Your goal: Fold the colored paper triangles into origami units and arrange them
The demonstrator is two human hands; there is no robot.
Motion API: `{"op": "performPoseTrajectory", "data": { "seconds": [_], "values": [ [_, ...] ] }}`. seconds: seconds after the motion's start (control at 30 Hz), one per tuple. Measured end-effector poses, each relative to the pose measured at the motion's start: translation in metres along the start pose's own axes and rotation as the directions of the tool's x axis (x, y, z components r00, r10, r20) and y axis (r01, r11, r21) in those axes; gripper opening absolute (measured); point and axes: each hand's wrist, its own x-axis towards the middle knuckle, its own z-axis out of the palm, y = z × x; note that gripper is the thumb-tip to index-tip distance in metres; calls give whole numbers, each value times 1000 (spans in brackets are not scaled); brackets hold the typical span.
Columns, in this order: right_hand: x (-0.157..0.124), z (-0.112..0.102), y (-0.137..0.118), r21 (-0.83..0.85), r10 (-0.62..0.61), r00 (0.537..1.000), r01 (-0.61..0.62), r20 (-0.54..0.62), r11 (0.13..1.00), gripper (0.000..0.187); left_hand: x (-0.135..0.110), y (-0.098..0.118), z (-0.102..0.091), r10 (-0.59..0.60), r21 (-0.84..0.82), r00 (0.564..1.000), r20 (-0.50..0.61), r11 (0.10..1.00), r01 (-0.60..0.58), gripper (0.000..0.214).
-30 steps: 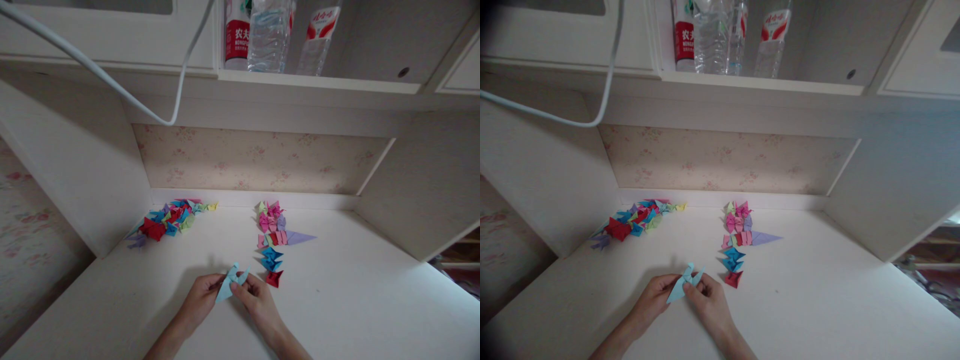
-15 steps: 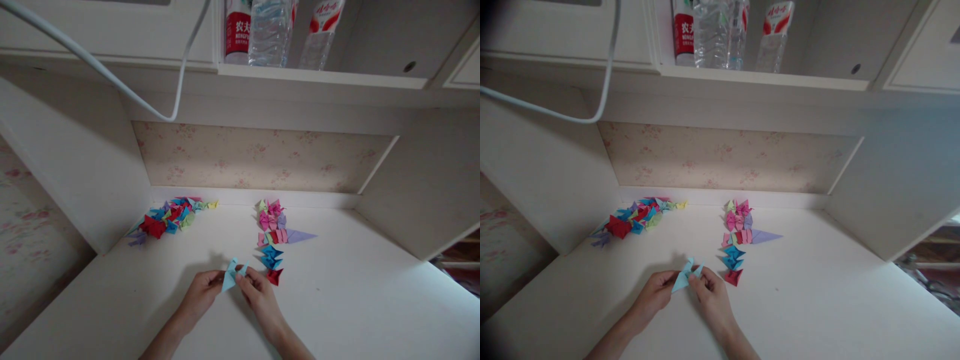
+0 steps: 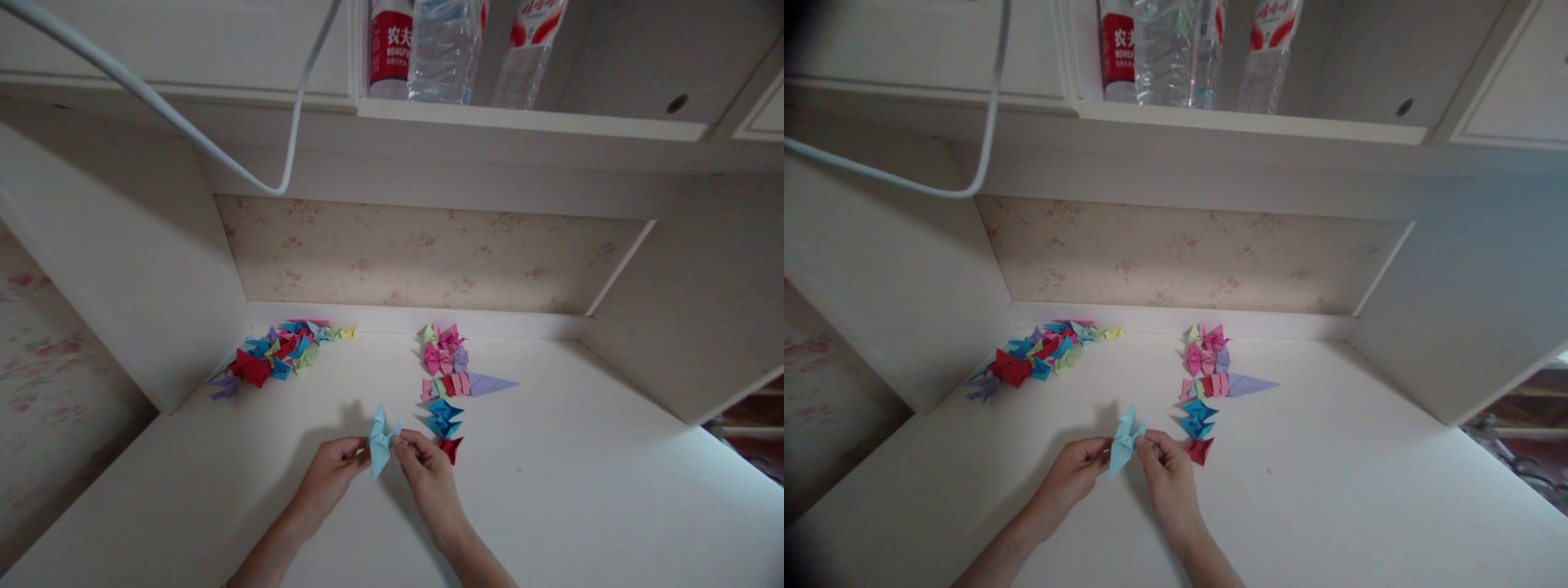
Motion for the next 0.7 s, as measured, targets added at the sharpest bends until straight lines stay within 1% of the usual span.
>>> {"op": "performPoseTrajectory", "data": {
  "seconds": [0.13,0.27,0.37,0.43,0.53,0.63,0.7],
  "values": [
    [1,1,1,14,27,1000,-27,-4,1000,36,0,-1,-1,-2,15,1000,-3,1000,2,38],
    [2,1,3,55,40,998,-43,41,998,36,0,-1,0,-16,20,999,-30,1000,17,41],
    [1,3,4,79,37,997,-42,67,996,36,0,3,1,-38,31,999,-19,999,39,43],
    [1,5,3,105,27,998,-33,55,994,36,0,5,1,-48,40,999,0,998,48,45],
    [-1,7,-1,141,29,999,-31,17,990,36,0,7,1,-30,43,999,11,999,29,47],
    [-2,0,-11,141,41,999,-39,-9,989,37,0,5,0,-39,53,999,-30,998,41,47],
    [1,-14,-20,99,21,1000,-19,-22,995,38,-1,2,0,-65,71,994,-87,995,71,46]
  ]
}}
